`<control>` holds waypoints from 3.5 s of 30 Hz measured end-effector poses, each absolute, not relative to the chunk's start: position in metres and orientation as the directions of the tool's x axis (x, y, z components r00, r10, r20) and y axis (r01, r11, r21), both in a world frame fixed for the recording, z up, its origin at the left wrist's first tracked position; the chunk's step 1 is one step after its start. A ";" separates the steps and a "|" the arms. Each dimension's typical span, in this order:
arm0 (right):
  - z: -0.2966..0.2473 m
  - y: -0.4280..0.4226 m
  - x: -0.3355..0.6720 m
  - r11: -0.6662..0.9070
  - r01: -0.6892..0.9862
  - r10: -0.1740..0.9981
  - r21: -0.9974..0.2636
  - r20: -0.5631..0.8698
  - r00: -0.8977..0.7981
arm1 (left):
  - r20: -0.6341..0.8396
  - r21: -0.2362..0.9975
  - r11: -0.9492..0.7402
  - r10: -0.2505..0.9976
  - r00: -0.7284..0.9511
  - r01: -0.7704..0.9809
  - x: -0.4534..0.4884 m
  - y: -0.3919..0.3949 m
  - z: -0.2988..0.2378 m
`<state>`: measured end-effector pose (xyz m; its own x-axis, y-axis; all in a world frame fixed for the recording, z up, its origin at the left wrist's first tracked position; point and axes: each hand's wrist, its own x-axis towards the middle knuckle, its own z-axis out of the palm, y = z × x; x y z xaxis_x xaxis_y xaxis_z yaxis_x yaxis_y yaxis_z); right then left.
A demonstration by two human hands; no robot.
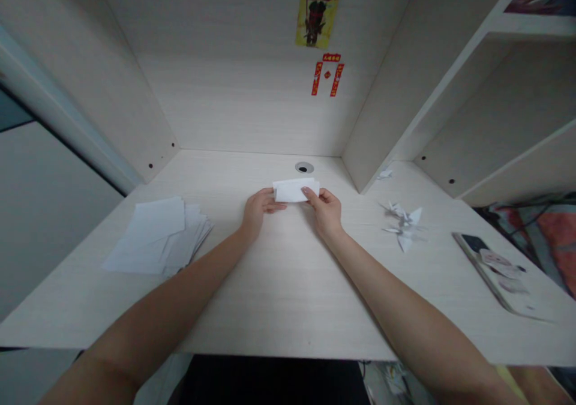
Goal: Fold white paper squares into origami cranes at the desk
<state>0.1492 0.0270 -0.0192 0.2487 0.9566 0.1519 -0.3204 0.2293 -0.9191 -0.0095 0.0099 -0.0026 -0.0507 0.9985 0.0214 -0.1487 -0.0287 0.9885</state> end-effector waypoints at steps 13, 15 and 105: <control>-0.008 0.015 0.143 0.333 -0.175 0.913 -0.926 0.270 0.307 | 0.135 0.979 -0.144 0.989 -0.066 -0.146 0.002 0.001 0.001; -0.009 0.015 0.143 0.291 -0.226 0.935 -0.930 0.226 0.275 | 0.136 0.981 -0.144 0.988 -0.069 -0.127 0.001 0.001 0.001; -0.010 0.011 0.142 0.153 -0.007 0.987 -0.988 0.153 0.056 | 0.079 0.985 -0.092 0.992 -0.094 -0.143 0.003 0.000 0.004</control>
